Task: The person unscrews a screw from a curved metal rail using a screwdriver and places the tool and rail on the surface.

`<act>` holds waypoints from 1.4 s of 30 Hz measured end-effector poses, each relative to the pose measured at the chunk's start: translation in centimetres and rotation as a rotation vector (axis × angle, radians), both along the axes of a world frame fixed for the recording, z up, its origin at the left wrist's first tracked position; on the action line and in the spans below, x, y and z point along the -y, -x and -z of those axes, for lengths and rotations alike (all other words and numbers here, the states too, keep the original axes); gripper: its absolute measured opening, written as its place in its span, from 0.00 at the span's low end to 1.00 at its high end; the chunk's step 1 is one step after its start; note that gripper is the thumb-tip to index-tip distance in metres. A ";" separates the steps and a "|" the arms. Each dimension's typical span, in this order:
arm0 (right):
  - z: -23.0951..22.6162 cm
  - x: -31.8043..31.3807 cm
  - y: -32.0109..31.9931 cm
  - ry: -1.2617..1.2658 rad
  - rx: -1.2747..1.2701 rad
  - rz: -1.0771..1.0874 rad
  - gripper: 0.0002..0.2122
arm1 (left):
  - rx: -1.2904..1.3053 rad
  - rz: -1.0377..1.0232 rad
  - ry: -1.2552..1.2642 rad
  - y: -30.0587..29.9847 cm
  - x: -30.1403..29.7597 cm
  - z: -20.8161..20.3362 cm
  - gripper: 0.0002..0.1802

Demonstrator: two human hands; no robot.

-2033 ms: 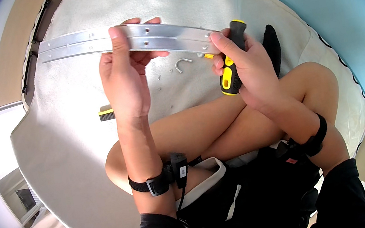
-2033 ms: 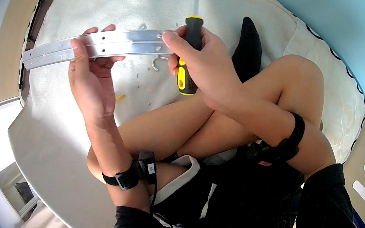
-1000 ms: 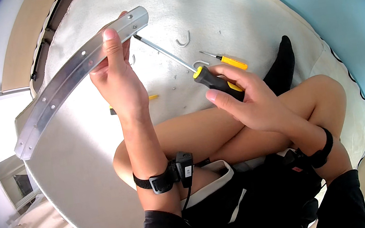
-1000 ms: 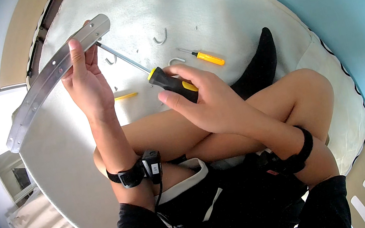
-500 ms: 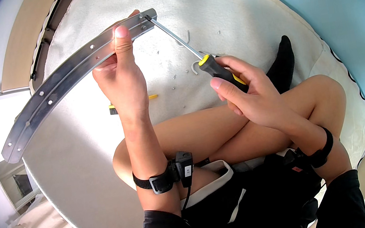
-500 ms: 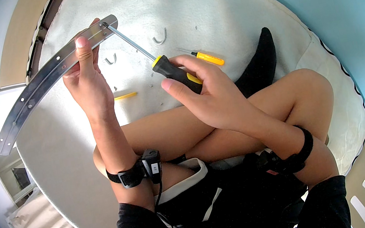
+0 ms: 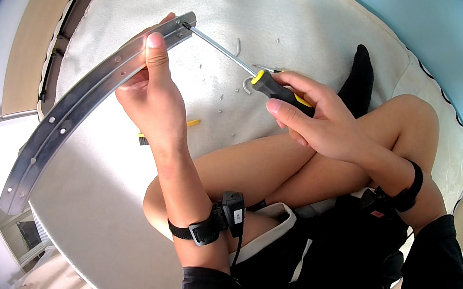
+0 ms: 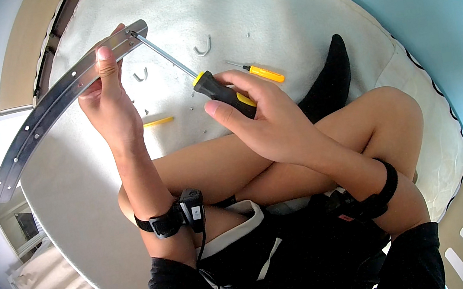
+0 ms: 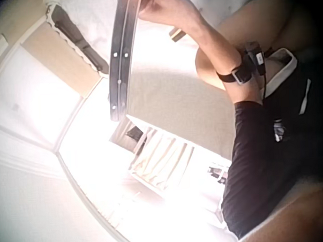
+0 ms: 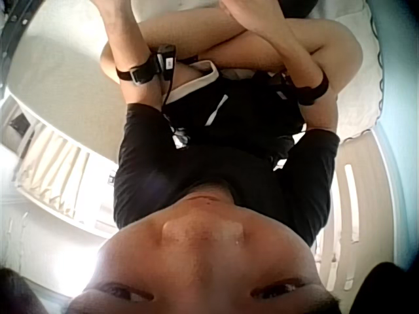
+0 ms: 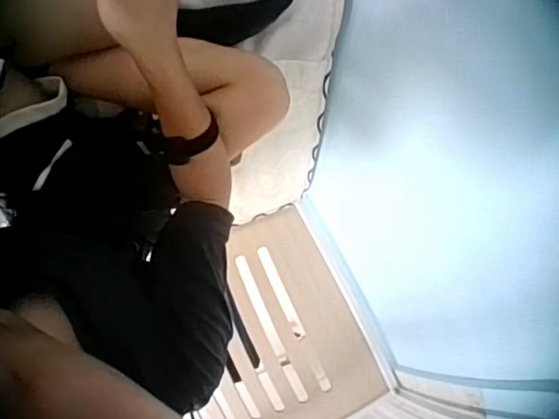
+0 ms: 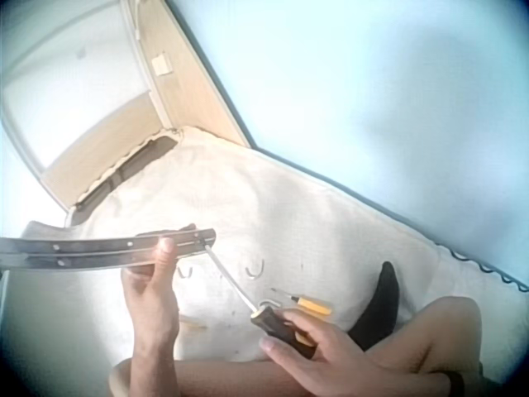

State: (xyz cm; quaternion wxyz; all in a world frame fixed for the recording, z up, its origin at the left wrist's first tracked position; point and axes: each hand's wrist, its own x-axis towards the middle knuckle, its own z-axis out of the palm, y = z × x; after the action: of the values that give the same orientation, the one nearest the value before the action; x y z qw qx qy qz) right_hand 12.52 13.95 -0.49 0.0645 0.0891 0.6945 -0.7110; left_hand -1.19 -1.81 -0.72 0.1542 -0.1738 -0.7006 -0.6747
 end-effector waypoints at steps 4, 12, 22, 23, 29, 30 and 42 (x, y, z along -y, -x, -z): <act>-0.1 0.0 0.0 -0.006 0.004 0.001 0.18 | 0.031 -0.033 0.034 -0.4 0.0 -0.3 0.13; -0.9 -0.6 0.1 0.237 0.136 -0.093 0.16 | 0.008 -0.011 0.066 -0.4 0.1 -0.4 0.12; -0.8 -1.1 -0.2 0.538 0.276 -0.187 0.17 | 0.012 -0.003 0.054 -0.7 0.2 -1.2 0.11; -0.9 -1.0 -0.2 0.481 0.253 -0.173 0.16 | 0.011 -0.004 0.045 -0.7 0.2 -1.2 0.11; -0.8 -1.0 -0.3 0.259 0.165 -0.139 0.14 | -0.030 -0.043 0.063 -1.1 -0.2 -0.9 0.12; -1.0 -1.0 -0.3 0.231 0.158 -0.137 0.14 | -0.031 -0.058 0.068 -1.2 -0.4 -0.9 0.12; -2.6 0.2 -1.3 -0.159 -0.089 0.016 0.13 | -0.151 0.045 -0.128 -1.0 -0.2 -1.4 0.12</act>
State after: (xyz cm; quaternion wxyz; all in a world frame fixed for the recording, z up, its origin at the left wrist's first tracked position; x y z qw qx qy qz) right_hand 13.86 13.74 2.11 0.0204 0.0678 0.7503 -0.6573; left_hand -0.16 -1.62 0.72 0.2022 -0.2296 -0.6383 -0.7064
